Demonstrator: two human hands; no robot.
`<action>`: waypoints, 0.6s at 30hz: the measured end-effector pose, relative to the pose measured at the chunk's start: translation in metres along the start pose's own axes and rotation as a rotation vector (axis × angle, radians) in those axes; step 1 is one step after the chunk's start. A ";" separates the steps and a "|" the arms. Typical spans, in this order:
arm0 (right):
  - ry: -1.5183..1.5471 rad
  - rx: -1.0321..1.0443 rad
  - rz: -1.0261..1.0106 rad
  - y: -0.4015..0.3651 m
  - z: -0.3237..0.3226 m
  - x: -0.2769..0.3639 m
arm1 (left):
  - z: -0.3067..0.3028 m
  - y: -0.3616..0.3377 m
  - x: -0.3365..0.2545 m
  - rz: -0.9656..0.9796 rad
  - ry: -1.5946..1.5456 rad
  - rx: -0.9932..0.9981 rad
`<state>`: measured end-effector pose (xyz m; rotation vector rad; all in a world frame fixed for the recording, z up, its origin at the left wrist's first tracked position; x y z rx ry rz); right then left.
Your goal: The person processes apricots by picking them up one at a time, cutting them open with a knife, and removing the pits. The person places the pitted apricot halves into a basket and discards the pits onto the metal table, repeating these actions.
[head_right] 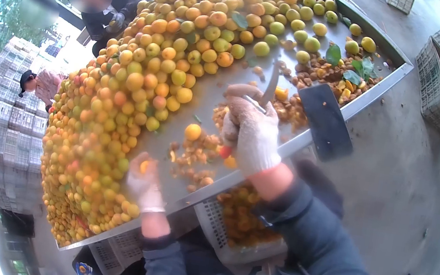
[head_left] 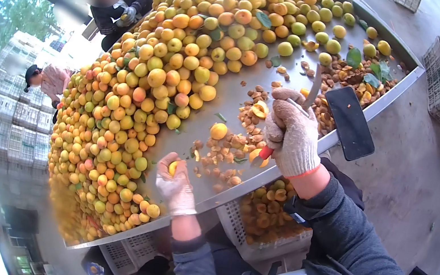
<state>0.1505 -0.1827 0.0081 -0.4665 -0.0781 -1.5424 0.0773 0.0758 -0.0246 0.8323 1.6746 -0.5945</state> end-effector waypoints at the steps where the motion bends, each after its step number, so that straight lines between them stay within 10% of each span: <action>1: -0.005 -0.010 0.007 0.001 -0.001 0.003 | 0.005 0.002 -0.012 -0.063 0.101 0.026; 7: 0.000 -0.010 0.011 0.005 -0.007 0.028 | 0.077 0.001 -0.045 -0.024 0.583 0.479; 12: -0.008 -0.048 0.068 0.000 -0.007 0.051 | 0.156 -0.041 -0.020 0.700 1.309 1.072; 18: -0.076 -0.018 0.097 0.003 -0.012 0.061 | 0.151 -0.040 -0.023 0.587 1.336 0.953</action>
Point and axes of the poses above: each hand's wrist, its own y-axis towards the middle knuckle, its own z-axis out of the palm, x = y × z, the point moved 5 cm from there along y, towards the middle knuckle, and after that the axes turned 14 degrees about y, right-handed, at the moved point
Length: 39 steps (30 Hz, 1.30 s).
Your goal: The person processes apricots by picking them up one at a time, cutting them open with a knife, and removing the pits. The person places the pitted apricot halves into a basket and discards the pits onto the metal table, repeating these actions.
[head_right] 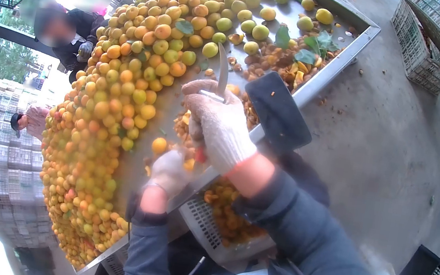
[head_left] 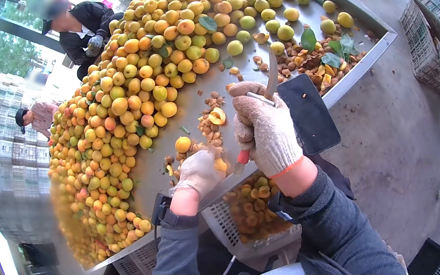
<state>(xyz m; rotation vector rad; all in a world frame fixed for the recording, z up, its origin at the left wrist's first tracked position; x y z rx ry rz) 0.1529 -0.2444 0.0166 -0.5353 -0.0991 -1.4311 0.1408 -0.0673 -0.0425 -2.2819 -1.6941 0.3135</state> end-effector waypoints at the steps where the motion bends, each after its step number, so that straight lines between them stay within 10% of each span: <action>1: 0.005 0.004 -0.006 -0.001 0.001 0.001 | -0.003 -0.005 0.004 -0.095 0.000 -0.030; 5: -0.009 0.017 0.018 -0.004 0.001 0.006 | -0.012 -0.042 0.023 -0.419 -0.601 -0.088; 6: -0.010 -0.001 0.030 -0.004 -0.002 0.006 | -0.011 -0.056 0.029 -0.128 -0.694 -0.275; 9: 0.020 0.041 -0.025 -0.004 -0.003 0.010 | -0.030 -0.096 0.013 -0.317 -0.857 0.001; 11: -0.002 0.054 -0.055 -0.005 -0.001 0.012 | -0.046 -0.105 -0.016 0.178 -0.534 0.048; 18: -0.026 0.069 -0.014 -0.003 -0.001 -0.001 | -0.008 0.009 0.109 -0.150 -0.069 -0.425; 20: -0.037 0.062 -0.009 -0.002 0.002 -0.001 | 0.007 0.024 0.093 -0.311 -0.012 -0.094; 25: -0.087 0.068 0.060 -0.002 0.006 -0.013 | 0.013 0.008 0.090 -0.341 0.048 -0.162; 28: -0.174 0.127 0.143 -0.005 0.005 -0.032 | 0.024 -0.029 0.110 -0.454 -0.879 -0.253; 30: -0.248 0.148 0.201 -0.017 0.017 -0.038 | 0.016 -0.054 0.092 -0.093 -1.877 -0.352; 39: -1.126 0.567 0.001 -0.041 0.019 -0.116 | 0.028 -0.086 0.072 0.121 -2.294 -0.432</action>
Point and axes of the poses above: each hand's wrist, its own y-axis towards the middle knuckle, its own z-axis out of the palm, x = y × z, the point moved 5 cm from there along y, towards the middle knuckle, and after that the axes turned 14 degrees about y, right-handed, at the moved point
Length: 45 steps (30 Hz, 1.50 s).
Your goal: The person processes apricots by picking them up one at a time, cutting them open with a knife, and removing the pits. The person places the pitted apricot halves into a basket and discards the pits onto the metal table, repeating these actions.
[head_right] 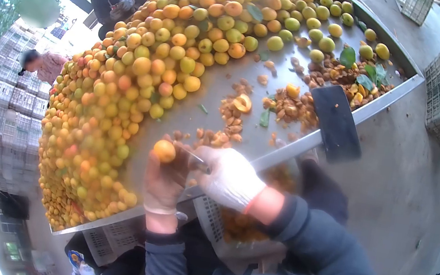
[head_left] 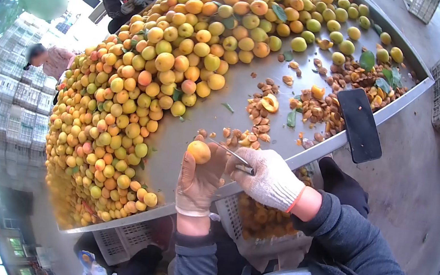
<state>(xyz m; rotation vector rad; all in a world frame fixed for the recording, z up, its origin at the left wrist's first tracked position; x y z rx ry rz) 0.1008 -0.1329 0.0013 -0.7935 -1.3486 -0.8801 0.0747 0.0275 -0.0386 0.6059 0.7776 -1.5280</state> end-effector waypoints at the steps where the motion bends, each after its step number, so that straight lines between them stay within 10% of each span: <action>1: -0.039 0.026 0.070 -0.001 0.006 -0.004 | 0.004 0.000 0.001 0.025 -0.031 0.045; 11: -0.335 0.049 0.037 0.005 0.033 -0.014 | 0.002 -0.010 0.011 -0.006 -0.061 -0.061; 19: -0.327 0.137 0.087 0.011 0.036 -0.018 | 0.008 -0.024 -0.005 0.084 0.530 -0.350; 32: -0.265 0.121 -0.032 0.007 0.033 -0.008 | 0.019 -0.030 -0.010 0.131 0.660 -0.160; 37: -0.304 0.183 0.127 0.008 0.028 -0.027 | 0.037 -0.029 -0.032 0.711 1.819 -0.140; 45: -0.330 -0.003 -0.120 0.005 0.038 -0.019 | 0.018 -0.027 -0.003 0.227 0.497 -0.167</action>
Point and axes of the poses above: each hand's wrist, its own y-axis towards the middle knuckle, its own z-axis out of the palm, x = y × z, the point moved 5 cm from there along y, towards the middle knuckle, and after that the axes turned 14 degrees about y, right-handed, at the moved point
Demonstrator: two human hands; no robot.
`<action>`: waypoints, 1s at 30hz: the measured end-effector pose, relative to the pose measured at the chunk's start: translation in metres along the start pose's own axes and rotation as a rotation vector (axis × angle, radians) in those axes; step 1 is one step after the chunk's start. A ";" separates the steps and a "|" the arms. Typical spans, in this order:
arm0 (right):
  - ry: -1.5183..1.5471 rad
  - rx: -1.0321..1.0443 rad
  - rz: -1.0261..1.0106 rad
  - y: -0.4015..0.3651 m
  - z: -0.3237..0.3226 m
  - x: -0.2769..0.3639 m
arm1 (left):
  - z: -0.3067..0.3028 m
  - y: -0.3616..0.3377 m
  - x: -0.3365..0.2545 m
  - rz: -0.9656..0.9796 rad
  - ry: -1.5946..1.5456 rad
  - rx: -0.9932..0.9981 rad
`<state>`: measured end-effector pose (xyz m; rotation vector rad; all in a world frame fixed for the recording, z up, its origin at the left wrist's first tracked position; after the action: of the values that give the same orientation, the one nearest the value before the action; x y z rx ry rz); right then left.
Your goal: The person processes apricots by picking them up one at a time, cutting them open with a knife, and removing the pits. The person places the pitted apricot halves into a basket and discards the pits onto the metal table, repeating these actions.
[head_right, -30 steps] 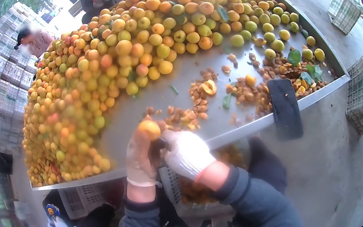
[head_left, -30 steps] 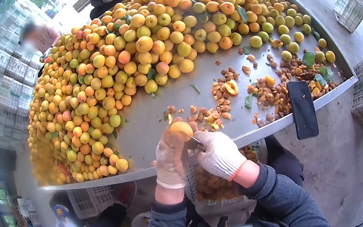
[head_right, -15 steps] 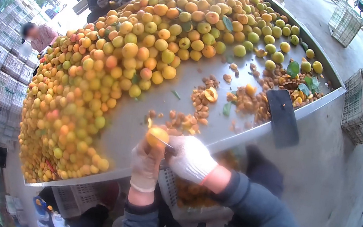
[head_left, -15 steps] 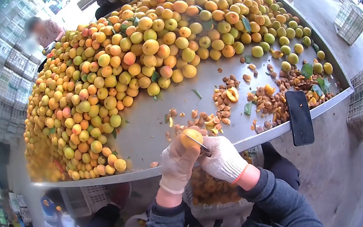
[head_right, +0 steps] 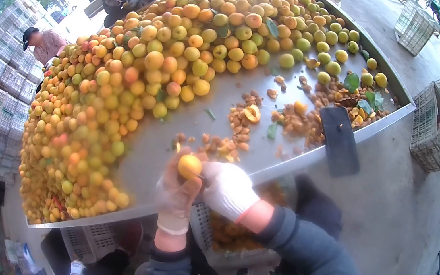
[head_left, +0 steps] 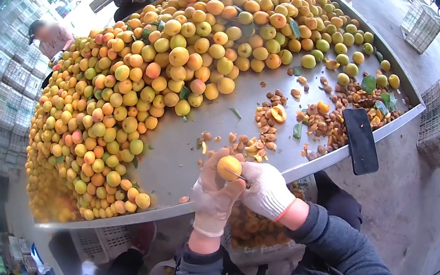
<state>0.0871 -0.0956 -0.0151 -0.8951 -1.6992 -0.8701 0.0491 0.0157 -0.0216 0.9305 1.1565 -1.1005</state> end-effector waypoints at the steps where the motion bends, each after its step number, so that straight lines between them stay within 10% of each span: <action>1: -0.001 0.002 0.004 0.000 0.001 0.001 | 0.000 -0.001 0.006 -0.080 -0.097 -0.006; 7: 0.008 0.112 0.132 0.003 0.004 0.004 | -0.001 -0.001 -0.009 -0.034 0.202 -0.108; 9: 0.614 0.292 0.141 0.000 0.023 -0.020 | -0.001 0.000 -0.015 -0.027 0.209 -0.056; 12: 0.757 0.351 0.231 -0.003 0.024 -0.015 | -0.006 0.001 -0.016 -0.032 0.153 0.069; 16: 0.296 0.386 0.220 0.000 0.001 0.001 | -0.012 0.008 -0.014 -0.021 -0.053 0.037; 20: 0.501 0.015 0.359 0.000 -0.042 0.022 | -0.032 0.009 -0.004 -0.103 0.094 -0.066; 22: 0.481 -0.074 0.288 0.007 -0.037 0.018 | -0.019 0.008 -0.014 0.384 0.948 -0.009; 24: 0.177 -0.088 0.008 0.012 -0.031 0.018 | -0.005 0.006 -0.017 0.382 0.902 -0.017; 30: 0.639 0.025 0.463 0.009 -0.026 0.007 | 0.003 0.000 -0.016 0.270 0.717 0.052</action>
<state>0.1044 -0.1127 -0.0011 -0.8294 -0.9020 -0.7104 0.0493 0.0155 -0.0052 1.5419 1.5152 -0.5808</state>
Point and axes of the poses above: each hand's wrist, its own y-axis towards the middle knuckle, its own z-axis out of the palm, x = y × z, the point moved 5 cm from there along y, towards the middle knuckle, and after that the axes turned 14 degrees about y, right-handed, at the moved point
